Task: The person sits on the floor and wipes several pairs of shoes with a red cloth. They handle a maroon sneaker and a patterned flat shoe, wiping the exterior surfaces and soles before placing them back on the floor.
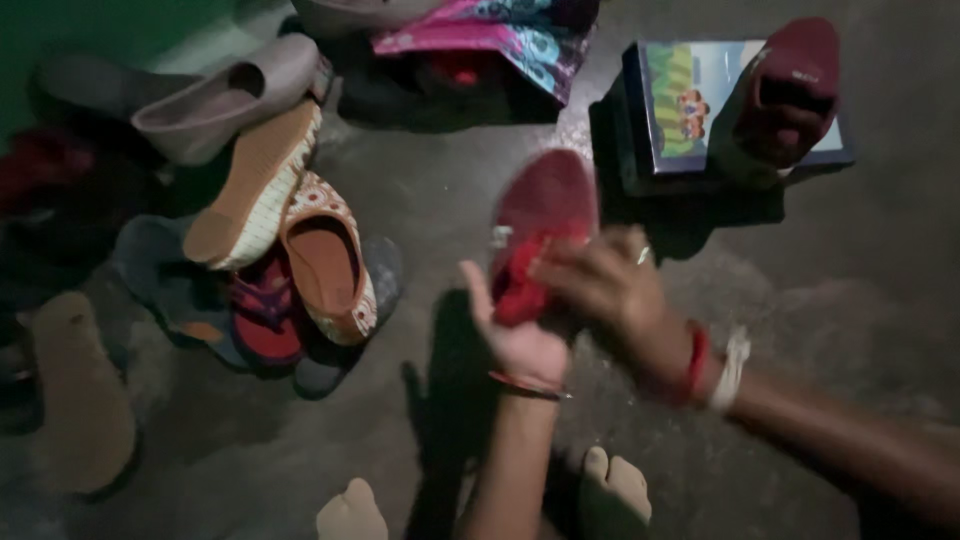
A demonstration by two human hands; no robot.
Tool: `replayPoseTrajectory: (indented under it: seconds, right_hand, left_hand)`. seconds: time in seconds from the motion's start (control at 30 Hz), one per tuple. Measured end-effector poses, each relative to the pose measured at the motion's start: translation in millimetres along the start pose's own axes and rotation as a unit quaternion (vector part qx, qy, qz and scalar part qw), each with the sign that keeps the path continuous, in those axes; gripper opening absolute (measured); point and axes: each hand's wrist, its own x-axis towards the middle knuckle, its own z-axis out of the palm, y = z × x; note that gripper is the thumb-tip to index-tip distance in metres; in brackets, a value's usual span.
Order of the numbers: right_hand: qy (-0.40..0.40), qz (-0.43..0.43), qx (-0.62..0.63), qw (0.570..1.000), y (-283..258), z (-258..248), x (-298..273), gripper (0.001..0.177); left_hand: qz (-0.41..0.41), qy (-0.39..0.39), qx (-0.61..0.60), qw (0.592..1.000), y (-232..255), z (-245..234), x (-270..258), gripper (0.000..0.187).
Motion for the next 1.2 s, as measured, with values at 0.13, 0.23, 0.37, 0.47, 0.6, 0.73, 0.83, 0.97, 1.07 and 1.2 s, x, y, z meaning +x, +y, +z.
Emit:
replayPoseTrajectory:
  seconds: [0.13,0.23,0.37,0.47,0.6,0.73,0.83,0.97,1.07,1.2]
  right_hand:
    - [-0.044,-0.045,0.063,0.996,-26,-16,42,0.043]
    - [-0.006,-0.031,0.023,0.999,-1,-10,85,0.044]
    - [0.025,0.0,0.011,1.0,-16,22,79,0.049]
    - [-0.004,0.057,0.105,0.993,-65,34,17,0.054]
    - [0.022,0.112,0.112,0.987,-52,45,1,0.05]
    - [0.082,0.149,0.147,0.974,2,48,43,0.049]
    - [0.093,0.157,0.203,0.962,-14,41,46,0.039]
    - [0.036,0.203,0.207,0.956,-85,40,9,0.046]
    - [0.089,0.163,0.153,0.971,-66,46,9,0.042]
    - [0.094,0.168,0.176,0.965,4,52,35,0.049]
  left_hand:
    - [0.107,0.065,0.058,0.99,10,25,-13,0.083]
    - [0.138,0.148,-0.056,0.978,-3,30,-25,0.07]
    - [0.148,0.148,-0.087,0.974,22,28,-39,0.069]
    - [0.187,0.177,-0.082,0.963,48,16,-48,0.072]
    - [0.188,0.152,-0.067,0.968,37,5,-44,0.059]
    - [0.089,0.169,-0.108,0.976,5,10,-45,0.055]
    - [-0.015,-0.152,-0.27,0.951,14,16,-43,0.051]
    - [0.161,0.177,-0.057,0.969,50,5,-45,0.059]
    - [0.147,0.264,-0.083,0.95,34,-15,-46,0.056]
    - [0.085,0.237,-0.128,0.959,-5,-28,-50,0.051]
